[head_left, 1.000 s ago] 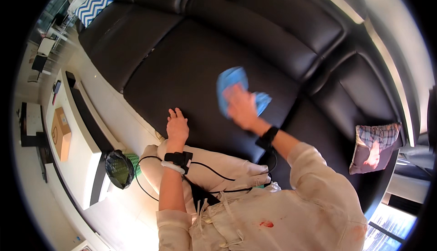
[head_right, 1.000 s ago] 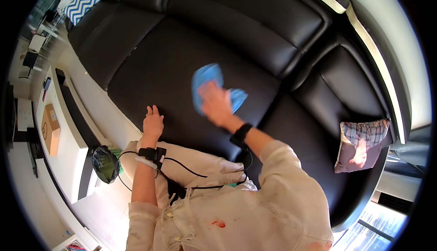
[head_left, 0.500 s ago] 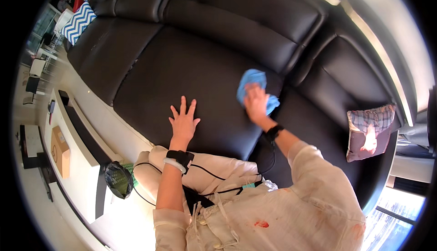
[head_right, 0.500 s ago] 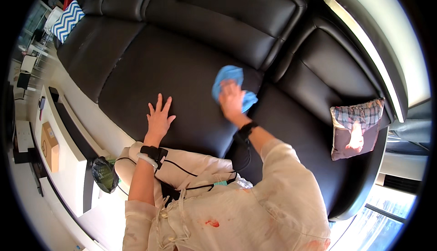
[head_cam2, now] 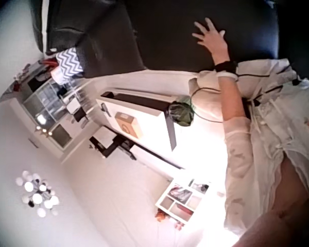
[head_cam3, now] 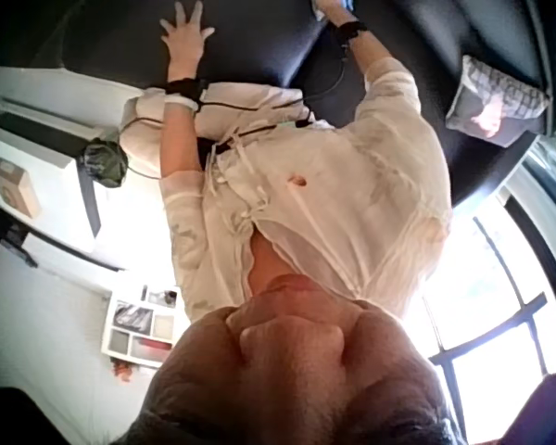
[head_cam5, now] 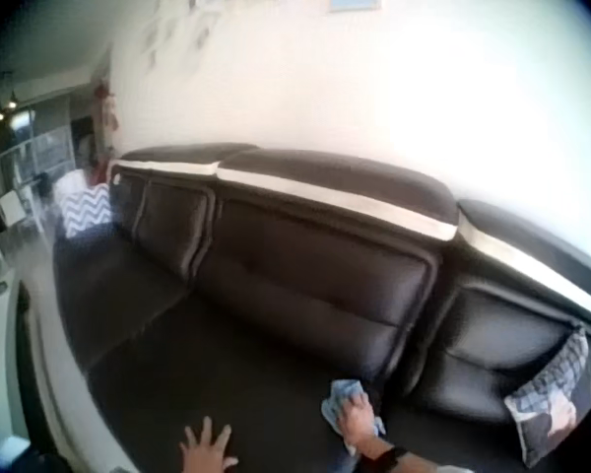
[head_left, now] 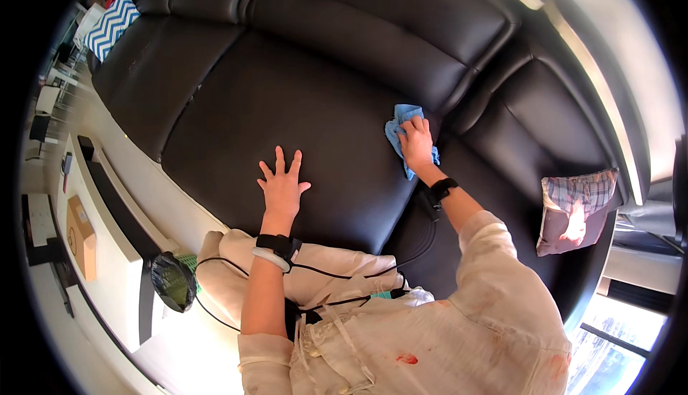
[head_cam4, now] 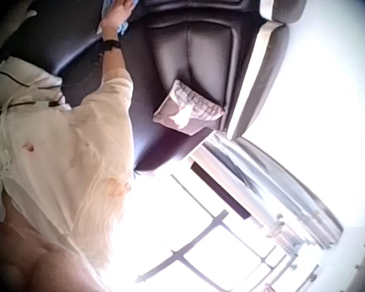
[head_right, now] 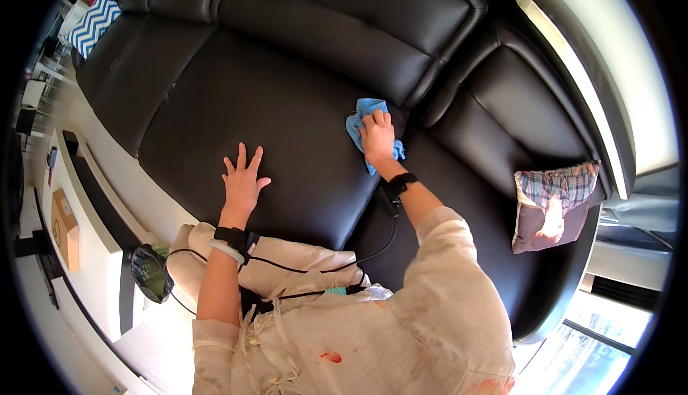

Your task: The person wipes the surface of a dark leather sofa using a blue cloth. They systematically clean the backrest, seat cushions, and armrests, moving from one section to another to cover the entire visible area of the furniture.

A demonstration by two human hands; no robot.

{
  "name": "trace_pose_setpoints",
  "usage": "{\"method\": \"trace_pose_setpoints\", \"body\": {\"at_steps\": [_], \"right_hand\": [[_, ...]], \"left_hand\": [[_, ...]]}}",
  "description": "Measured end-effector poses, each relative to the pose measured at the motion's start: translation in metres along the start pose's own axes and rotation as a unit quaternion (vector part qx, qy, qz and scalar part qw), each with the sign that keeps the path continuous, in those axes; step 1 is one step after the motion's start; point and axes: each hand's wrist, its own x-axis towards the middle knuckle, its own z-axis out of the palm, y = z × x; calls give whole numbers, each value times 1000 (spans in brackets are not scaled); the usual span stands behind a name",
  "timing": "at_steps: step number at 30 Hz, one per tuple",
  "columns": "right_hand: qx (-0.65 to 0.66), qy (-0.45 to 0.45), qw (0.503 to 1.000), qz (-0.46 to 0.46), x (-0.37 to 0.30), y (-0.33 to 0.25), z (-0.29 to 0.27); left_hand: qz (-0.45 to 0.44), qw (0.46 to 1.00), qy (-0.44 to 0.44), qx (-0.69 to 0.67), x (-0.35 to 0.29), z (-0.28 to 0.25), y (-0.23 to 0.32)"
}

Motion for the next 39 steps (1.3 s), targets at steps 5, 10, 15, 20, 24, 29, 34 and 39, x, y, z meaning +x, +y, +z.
{"method": "trace_pose_setpoints", "body": {"at_steps": [5,10,15,20,24,29,34,39], "right_hand": [[-76,-10,997,16,33,17,-6],[-67,-62,995,-32,28,10,-7],[-143,-72,987,21,53,24,-2],[-69,-110,990,-53,26,0,-11],[-137,-85,986,-42,52,15,-7],[-96,-82,992,-30,36,6,-1],[-92,-93,988,-86,42,23,-14],[-50,32,998,-32,38,15,6]], "left_hand": [[10,1000,-5,-6,2,5,5],[8,1000,-5,3,-2,5,3],[16,1000,13,-20,3,9,5],[5,1000,12,1,0,7,-1],[14,1000,8,6,2,10,1],[13,1000,11,9,2,10,1],[11,1000,19,8,2,16,-4],[18,1000,11,13,3,8,7]]}}
